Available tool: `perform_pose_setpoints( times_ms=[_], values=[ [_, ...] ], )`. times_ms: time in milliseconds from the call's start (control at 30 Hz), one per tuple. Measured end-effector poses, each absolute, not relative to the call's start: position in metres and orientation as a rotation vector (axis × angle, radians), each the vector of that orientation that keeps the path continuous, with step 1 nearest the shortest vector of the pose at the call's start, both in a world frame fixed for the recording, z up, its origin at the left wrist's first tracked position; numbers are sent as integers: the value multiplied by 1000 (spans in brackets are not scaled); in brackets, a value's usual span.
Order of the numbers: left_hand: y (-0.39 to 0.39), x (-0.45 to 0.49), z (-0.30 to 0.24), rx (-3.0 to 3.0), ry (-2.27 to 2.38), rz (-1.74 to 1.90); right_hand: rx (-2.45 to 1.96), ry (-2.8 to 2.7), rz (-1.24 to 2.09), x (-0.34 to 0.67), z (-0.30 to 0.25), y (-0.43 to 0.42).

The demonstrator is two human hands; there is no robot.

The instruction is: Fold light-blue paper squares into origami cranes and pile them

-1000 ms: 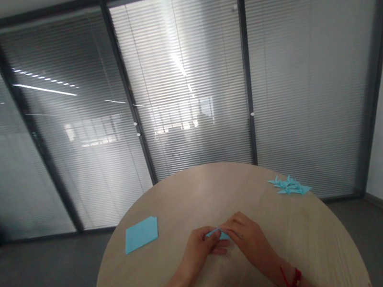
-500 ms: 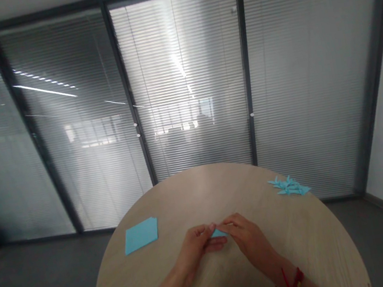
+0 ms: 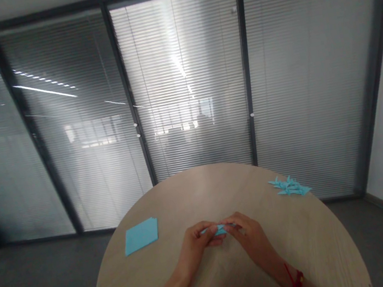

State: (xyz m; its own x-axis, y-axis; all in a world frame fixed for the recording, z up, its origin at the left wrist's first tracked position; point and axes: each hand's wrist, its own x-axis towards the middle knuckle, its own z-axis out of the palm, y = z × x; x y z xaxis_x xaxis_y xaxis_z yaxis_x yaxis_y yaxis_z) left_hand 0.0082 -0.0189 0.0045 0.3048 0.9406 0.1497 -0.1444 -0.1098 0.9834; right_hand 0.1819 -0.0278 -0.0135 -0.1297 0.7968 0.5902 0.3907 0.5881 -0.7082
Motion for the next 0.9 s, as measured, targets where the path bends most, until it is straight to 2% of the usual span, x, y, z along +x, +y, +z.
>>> perform_pose_setpoints(
  times_ms=[567,900],
  values=[
    [-26,7,6,1617,837,1246,-942,-1746,428,184,-11,-30],
    [-29,7,8,1572,866,1252,-945,-1697,456,183,-11,-30]
  ],
)
